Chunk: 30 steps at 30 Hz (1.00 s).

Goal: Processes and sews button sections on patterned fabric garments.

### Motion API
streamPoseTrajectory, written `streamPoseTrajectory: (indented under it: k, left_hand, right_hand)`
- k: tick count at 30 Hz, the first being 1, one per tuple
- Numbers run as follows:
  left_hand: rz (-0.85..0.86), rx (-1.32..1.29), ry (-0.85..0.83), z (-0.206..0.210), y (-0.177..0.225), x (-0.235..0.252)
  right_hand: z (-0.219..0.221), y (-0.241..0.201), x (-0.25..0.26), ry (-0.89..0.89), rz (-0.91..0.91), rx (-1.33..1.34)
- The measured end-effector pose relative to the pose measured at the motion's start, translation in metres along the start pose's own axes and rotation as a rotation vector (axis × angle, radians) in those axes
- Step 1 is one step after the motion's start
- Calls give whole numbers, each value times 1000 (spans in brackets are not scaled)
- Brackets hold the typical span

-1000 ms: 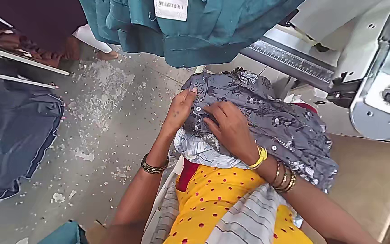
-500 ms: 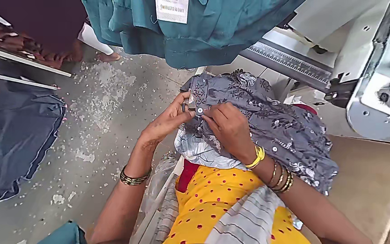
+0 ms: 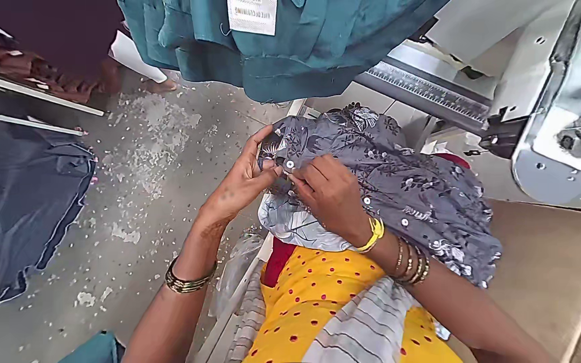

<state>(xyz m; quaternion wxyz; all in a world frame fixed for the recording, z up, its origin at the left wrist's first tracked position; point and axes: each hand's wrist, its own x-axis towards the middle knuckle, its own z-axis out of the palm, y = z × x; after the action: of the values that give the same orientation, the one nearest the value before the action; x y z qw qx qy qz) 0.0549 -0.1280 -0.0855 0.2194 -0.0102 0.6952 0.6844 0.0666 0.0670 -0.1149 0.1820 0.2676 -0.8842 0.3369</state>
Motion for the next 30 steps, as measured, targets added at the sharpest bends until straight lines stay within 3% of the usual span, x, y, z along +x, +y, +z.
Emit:
streamPoseTrajectory:
  k: [4,9,12,16,20,30]
  left_hand:
    - [-23,-7,81,6,-5,4]
    - [-36,-6,85,5,-7,6]
    - [-53,-18,97,5,-7,8]
    - [-43,-20,102,2,-8,9]
    - [-56,-14,126,-2,-10,9]
    - [-77,-72,128,-9,-15,11]
  right_hand:
    - [-22,13,-13,-122,167,218]
    - [-76,45,-26,-23,477,146]
    - [-82,40,-33,-40,425,102]
    - [-59,22,-43,-115,269,30]
    - [-44,24,-45,-149,236,-60]
    - [-54,36,-20,-291,638,370]
